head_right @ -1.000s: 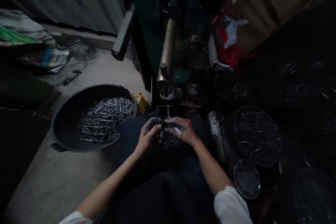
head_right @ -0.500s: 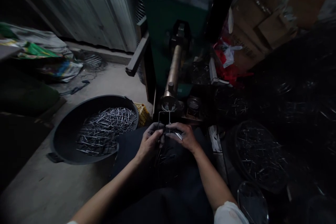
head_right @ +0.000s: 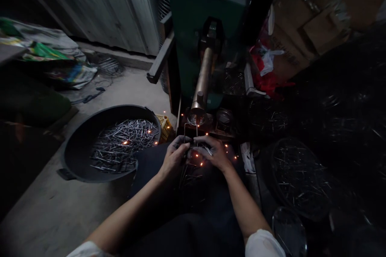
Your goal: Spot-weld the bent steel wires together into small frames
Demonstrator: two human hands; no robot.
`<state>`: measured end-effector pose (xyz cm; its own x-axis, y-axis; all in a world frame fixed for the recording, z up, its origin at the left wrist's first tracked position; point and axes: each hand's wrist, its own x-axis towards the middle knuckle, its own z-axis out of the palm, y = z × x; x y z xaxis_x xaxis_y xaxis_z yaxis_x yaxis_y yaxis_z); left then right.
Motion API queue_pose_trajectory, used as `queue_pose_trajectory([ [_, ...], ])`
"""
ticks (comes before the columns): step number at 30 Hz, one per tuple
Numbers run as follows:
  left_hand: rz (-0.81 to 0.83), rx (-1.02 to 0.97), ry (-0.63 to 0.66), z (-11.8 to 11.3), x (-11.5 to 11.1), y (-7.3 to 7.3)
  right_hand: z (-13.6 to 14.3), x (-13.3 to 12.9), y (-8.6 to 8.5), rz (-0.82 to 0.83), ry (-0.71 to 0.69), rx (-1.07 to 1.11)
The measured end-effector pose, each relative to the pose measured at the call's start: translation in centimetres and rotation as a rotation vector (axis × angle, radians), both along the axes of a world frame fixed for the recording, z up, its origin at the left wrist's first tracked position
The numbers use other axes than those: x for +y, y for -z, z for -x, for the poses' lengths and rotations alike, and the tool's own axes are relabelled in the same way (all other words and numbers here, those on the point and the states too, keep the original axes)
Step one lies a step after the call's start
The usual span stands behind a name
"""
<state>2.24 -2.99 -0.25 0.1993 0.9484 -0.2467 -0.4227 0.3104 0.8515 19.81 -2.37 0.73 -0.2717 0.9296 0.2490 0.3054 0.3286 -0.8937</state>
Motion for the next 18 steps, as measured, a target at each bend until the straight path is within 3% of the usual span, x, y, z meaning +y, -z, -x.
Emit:
queue_pose_trajectory([
  [5, -0.019, 0.003, 0.003, -0.2, 2.4, -0.6, -0.2, 1.6, 0.4, -0.035, 0.182, 0.003],
  [11, -0.063, -0.014, -0.016, -0.7, 6.0, -0.8, -1.1, 4.3, 0.2, 0.08, 0.191, 0.077],
  [18, -0.054, -0.074, -0.034, -0.9, 7.8, -1.2, -0.6, 5.6, -0.2, 0.085, 0.248, 0.086],
])
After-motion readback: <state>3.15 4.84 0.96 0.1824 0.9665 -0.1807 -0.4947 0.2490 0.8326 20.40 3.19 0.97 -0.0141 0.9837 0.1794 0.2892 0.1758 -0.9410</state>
